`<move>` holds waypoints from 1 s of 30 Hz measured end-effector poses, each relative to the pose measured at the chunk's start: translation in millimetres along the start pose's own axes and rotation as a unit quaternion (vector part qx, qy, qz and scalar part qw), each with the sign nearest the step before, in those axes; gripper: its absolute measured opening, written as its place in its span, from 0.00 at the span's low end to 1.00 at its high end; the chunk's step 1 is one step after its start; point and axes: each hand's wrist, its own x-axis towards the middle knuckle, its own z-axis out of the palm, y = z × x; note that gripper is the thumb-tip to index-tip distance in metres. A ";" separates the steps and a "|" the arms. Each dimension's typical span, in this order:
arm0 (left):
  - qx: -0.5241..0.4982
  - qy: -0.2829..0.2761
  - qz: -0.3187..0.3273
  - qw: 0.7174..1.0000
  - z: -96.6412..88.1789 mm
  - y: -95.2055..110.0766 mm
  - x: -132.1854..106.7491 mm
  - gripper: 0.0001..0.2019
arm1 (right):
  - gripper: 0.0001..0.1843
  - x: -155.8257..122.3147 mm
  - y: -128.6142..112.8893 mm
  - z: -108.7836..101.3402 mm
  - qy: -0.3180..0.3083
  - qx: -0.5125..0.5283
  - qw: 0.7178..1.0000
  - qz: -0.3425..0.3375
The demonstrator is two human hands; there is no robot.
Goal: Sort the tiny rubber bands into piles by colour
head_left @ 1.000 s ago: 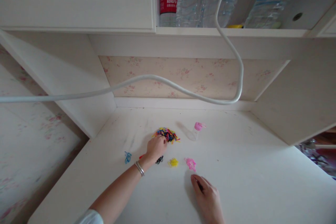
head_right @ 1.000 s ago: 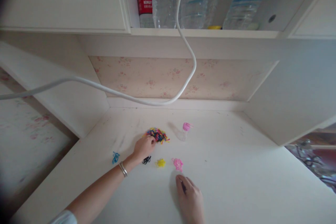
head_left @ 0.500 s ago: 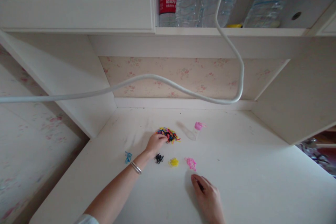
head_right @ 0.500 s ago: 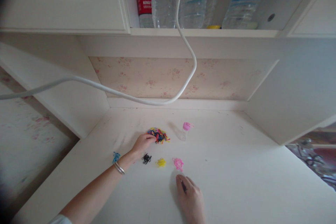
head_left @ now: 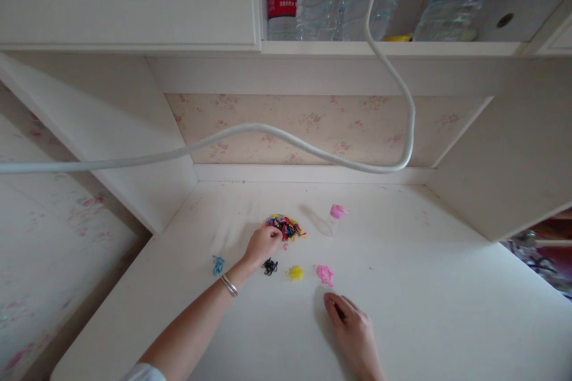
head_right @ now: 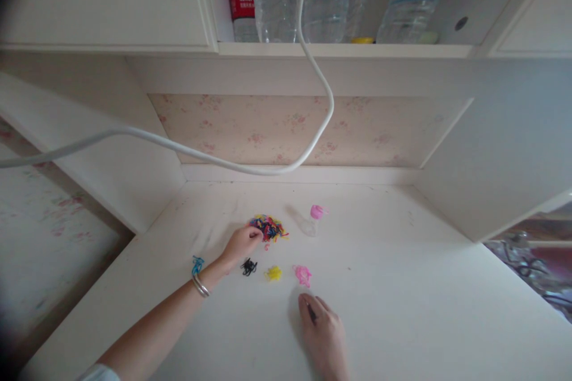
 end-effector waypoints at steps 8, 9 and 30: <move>0.136 -0.016 0.002 0.991 11.6 6.5 -16.4 0.12 | 0.22 -0.1 1.2 0.3 -0.006 -0.007 1.000 0.003; 0.145 -0.016 0.001 0.989 13.1 7.7 -16.2 0.12 | 0.22 -0.1 1.4 0.3 -0.008 -0.007 1.000 0.003; 0.103 0.009 -0.021 0.994 -13.3 -12.3 -70.3 0.12 | 0.22 -1.6 3.9 1.1 -0.027 -0.031 0.999 0.006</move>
